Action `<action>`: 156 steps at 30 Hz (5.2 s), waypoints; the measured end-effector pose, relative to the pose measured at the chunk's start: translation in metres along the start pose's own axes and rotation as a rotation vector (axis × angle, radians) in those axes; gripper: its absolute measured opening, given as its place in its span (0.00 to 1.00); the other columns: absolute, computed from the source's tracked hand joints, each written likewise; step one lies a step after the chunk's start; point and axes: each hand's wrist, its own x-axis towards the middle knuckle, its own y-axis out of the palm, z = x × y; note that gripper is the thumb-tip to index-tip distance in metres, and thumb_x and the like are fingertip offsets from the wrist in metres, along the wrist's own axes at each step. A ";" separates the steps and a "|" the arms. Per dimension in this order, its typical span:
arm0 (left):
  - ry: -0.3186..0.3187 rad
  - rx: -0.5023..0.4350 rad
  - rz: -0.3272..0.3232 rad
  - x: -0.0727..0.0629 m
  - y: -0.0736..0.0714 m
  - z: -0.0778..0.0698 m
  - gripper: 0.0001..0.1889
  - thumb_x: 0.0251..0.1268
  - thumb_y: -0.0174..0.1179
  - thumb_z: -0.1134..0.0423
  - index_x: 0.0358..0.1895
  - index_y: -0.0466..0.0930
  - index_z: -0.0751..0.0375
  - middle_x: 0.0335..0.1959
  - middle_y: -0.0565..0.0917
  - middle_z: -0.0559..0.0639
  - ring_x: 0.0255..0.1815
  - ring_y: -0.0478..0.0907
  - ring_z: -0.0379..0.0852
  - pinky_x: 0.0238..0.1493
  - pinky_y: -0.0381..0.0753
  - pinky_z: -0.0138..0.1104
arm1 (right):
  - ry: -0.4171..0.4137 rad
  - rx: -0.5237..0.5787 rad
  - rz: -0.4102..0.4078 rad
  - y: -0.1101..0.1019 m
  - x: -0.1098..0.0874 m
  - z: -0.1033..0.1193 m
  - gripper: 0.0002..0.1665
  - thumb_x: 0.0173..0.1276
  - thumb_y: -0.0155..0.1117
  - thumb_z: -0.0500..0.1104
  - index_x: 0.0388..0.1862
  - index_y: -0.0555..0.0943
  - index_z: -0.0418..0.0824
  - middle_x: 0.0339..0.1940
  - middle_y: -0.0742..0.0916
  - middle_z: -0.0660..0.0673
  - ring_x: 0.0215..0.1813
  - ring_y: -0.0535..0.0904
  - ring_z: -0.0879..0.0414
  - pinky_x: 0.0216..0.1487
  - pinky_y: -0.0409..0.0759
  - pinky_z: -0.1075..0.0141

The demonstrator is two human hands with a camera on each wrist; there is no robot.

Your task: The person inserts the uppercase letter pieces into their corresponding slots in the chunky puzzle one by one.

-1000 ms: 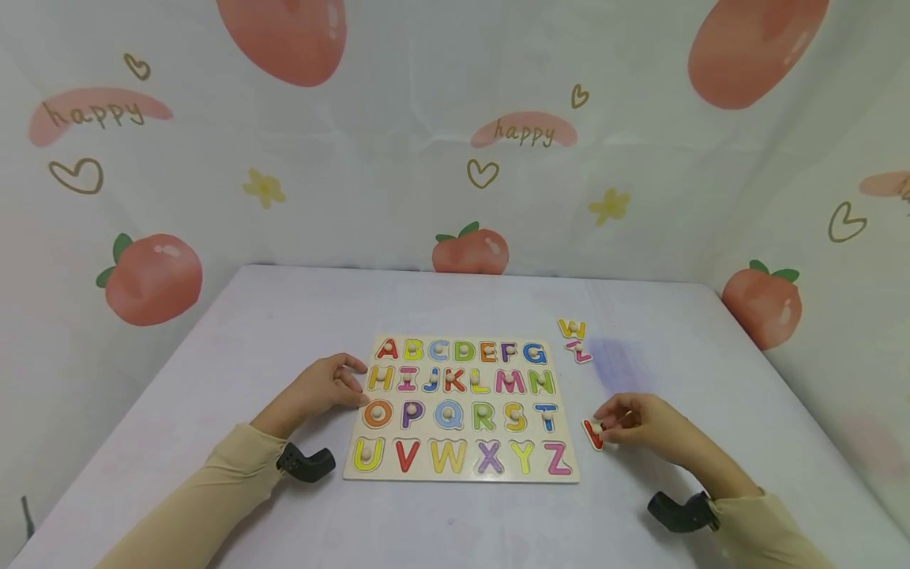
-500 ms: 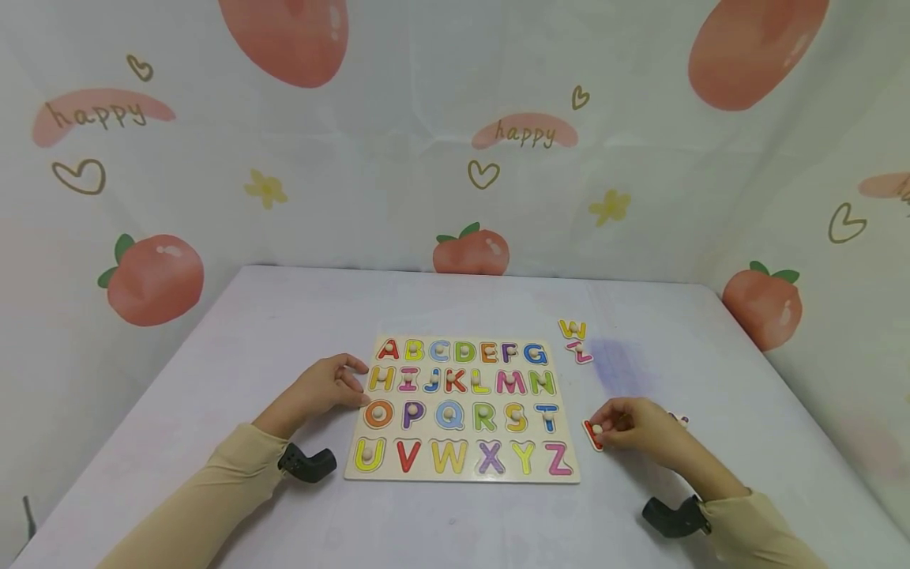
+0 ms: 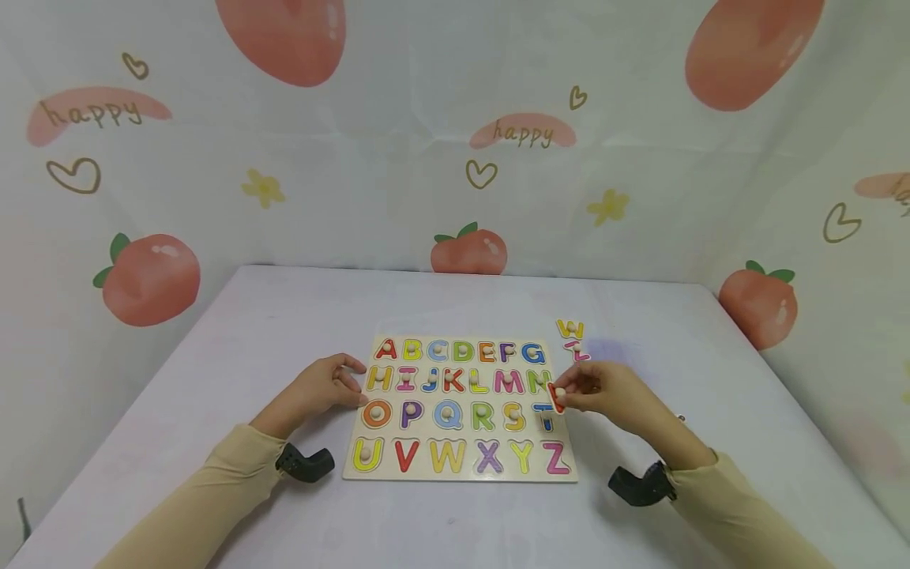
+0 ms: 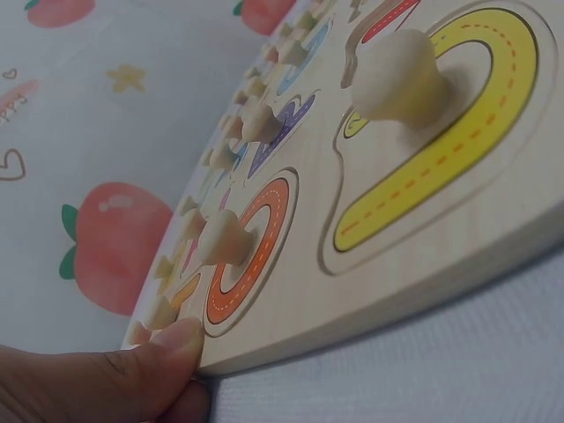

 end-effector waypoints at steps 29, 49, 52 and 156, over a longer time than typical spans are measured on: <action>0.054 -0.010 0.018 0.002 -0.002 0.001 0.28 0.50 0.72 0.65 0.54 0.72 0.69 0.30 0.83 0.51 0.31 0.75 0.43 0.36 0.71 0.34 | -0.241 0.087 0.223 0.158 0.042 0.087 0.07 0.55 0.75 0.38 0.29 0.83 0.45 0.20 0.79 0.57 0.25 0.72 0.69 0.30 0.71 0.76; 0.038 -0.010 0.015 -0.001 -0.003 0.001 0.29 0.49 0.72 0.65 0.55 0.72 0.69 0.30 0.83 0.51 0.31 0.75 0.44 0.34 0.71 0.34 | -0.243 0.006 0.242 0.162 0.046 0.092 0.03 0.59 0.72 0.40 0.29 0.84 0.44 0.21 0.81 0.59 0.26 0.73 0.70 0.32 0.72 0.76; 0.037 -0.009 0.014 -0.001 -0.003 0.000 0.29 0.49 0.72 0.65 0.55 0.72 0.69 0.30 0.83 0.51 0.31 0.76 0.44 0.34 0.71 0.34 | -0.239 0.007 0.253 0.162 0.047 0.092 0.04 0.59 0.72 0.40 0.29 0.84 0.45 0.21 0.81 0.59 0.26 0.73 0.69 0.32 0.71 0.76; 0.027 -0.022 0.015 -0.001 -0.002 0.000 0.28 0.49 0.72 0.66 0.55 0.72 0.69 0.30 0.81 0.52 0.31 0.74 0.45 0.35 0.71 0.34 | -0.134 0.041 -0.031 0.041 0.052 0.055 0.07 0.58 0.73 0.40 0.34 0.84 0.41 0.27 0.84 0.49 0.32 0.81 0.53 0.34 0.77 0.68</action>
